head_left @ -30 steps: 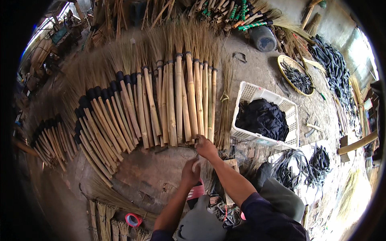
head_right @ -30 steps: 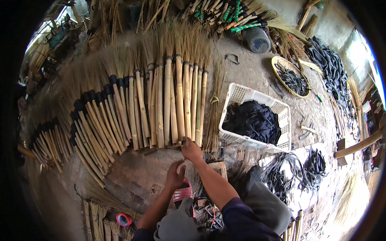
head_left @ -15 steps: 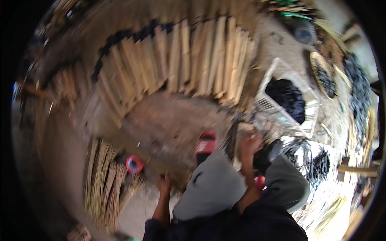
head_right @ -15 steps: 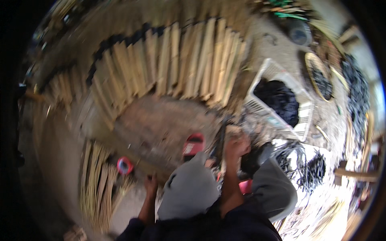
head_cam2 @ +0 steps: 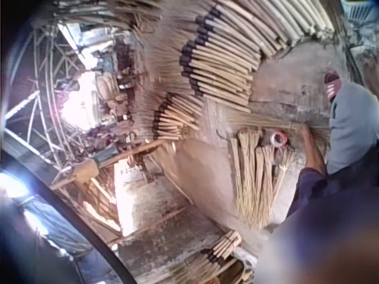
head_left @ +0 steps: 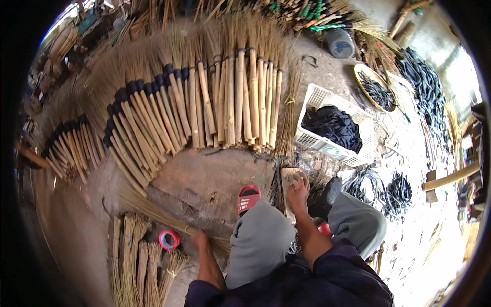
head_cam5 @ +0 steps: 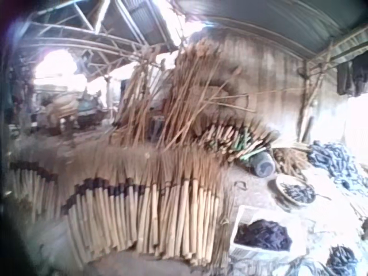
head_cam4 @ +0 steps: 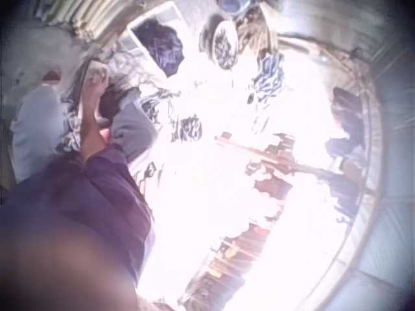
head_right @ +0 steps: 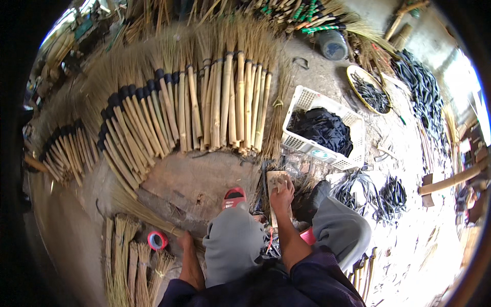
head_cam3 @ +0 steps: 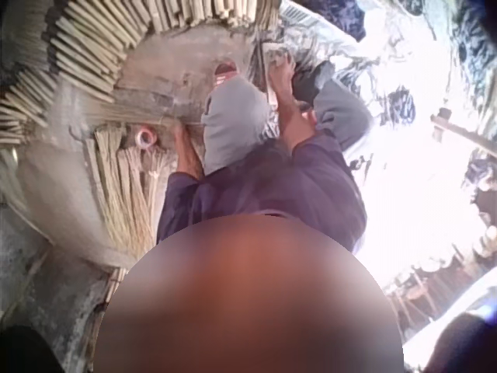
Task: The person sits on the floor and assembles brooms by binding straw bristles to wooden handles using black straps. They repeatedly wrap and tighten the straps around the bristle base, then place finished brooms aside.
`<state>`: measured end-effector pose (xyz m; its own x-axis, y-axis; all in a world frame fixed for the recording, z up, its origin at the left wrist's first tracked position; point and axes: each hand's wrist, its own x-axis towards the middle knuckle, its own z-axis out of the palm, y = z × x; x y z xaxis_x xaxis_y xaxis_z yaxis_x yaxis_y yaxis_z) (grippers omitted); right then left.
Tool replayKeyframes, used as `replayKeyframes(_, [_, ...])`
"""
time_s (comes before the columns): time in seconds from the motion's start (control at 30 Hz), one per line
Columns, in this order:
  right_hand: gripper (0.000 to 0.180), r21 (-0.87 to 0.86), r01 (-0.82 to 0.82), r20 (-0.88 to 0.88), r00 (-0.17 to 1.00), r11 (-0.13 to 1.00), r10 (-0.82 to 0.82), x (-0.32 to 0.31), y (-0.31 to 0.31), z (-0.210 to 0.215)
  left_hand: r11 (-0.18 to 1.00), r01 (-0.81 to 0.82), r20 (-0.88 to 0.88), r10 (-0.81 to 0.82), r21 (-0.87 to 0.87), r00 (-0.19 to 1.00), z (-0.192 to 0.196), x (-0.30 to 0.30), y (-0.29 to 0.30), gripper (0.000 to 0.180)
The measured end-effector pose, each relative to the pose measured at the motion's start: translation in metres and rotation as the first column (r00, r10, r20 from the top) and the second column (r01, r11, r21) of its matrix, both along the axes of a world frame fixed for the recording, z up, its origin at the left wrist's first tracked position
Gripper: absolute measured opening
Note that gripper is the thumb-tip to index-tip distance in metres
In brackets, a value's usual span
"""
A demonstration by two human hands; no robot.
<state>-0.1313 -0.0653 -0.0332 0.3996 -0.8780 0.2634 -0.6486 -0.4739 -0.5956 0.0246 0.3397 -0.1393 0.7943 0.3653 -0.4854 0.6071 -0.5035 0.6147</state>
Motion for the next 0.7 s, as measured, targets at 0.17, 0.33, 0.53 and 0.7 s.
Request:
replayKeyframes(0.17, [0.039,0.101,-0.236,0.190,0.958,0.966,0.214,0.040,0.020,0.033,0.763,-0.079,0.235,0.293,-0.642,0.927,0.042,-0.027,-0.014,0.053])
replayKeyframes(0.33, [0.047,0.549,-0.748,0.316,0.599,0.373,0.736,0.103,0.061,0.071,0.702,0.164,0.383,0.166,-0.693,0.909,0.148,0.003,-0.060,0.038])
replayKeyframes(0.53, [0.053,0.557,-0.823,0.530,0.451,0.106,0.718,0.150,0.094,0.114,0.308,0.460,0.478,-0.020,-0.833,0.878,0.250,0.110,-0.160,0.030])
replayKeyframes(0.7, [0.049,0.612,-0.719,0.526,0.681,0.330,0.509,0.156,0.070,0.087,0.237,0.361,0.303,-0.249,-0.902,0.920,0.240,0.127,-0.234,0.033])
